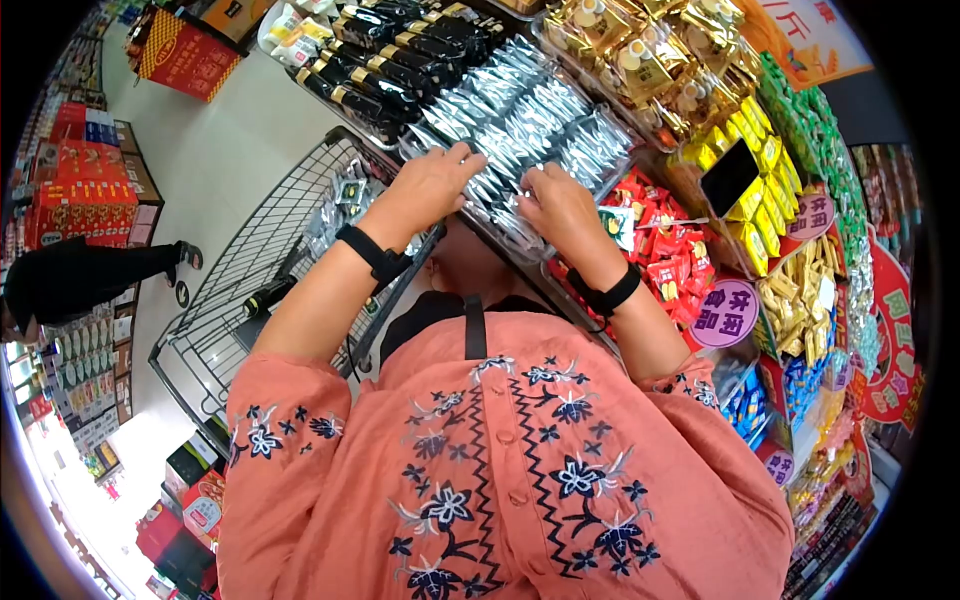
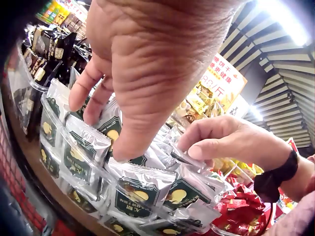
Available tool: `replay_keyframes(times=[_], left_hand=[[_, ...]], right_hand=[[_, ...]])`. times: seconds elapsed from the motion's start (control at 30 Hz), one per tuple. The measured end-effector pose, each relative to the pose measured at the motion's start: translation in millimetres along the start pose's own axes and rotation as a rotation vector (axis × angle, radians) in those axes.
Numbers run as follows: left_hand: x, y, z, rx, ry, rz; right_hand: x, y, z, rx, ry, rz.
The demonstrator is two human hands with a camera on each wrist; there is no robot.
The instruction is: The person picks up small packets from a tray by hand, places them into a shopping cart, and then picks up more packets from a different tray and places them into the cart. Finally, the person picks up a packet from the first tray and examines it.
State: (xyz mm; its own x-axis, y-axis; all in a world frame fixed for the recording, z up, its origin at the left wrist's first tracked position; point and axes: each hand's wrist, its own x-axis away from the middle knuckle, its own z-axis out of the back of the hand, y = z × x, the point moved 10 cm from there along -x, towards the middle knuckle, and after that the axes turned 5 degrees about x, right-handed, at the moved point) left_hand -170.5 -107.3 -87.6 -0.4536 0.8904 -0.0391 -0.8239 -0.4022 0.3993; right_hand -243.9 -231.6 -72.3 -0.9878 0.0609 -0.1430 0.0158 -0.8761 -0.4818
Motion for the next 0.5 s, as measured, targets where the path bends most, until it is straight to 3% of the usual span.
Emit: replay_keyframes(times=[0.23, 0.5], left_hand=[[-2.0, 2.2, 1.2, -0.023, -0.1, 0.019], [-2.9, 9.6, 0.9, -0.083, -0.011, -0.069]], right_hand=[[6.1, 5.3, 1.5, -0.009, -0.002, -0.004], [17.2, -7.5, -0.5, 0.111, -0.084, -0.022]])
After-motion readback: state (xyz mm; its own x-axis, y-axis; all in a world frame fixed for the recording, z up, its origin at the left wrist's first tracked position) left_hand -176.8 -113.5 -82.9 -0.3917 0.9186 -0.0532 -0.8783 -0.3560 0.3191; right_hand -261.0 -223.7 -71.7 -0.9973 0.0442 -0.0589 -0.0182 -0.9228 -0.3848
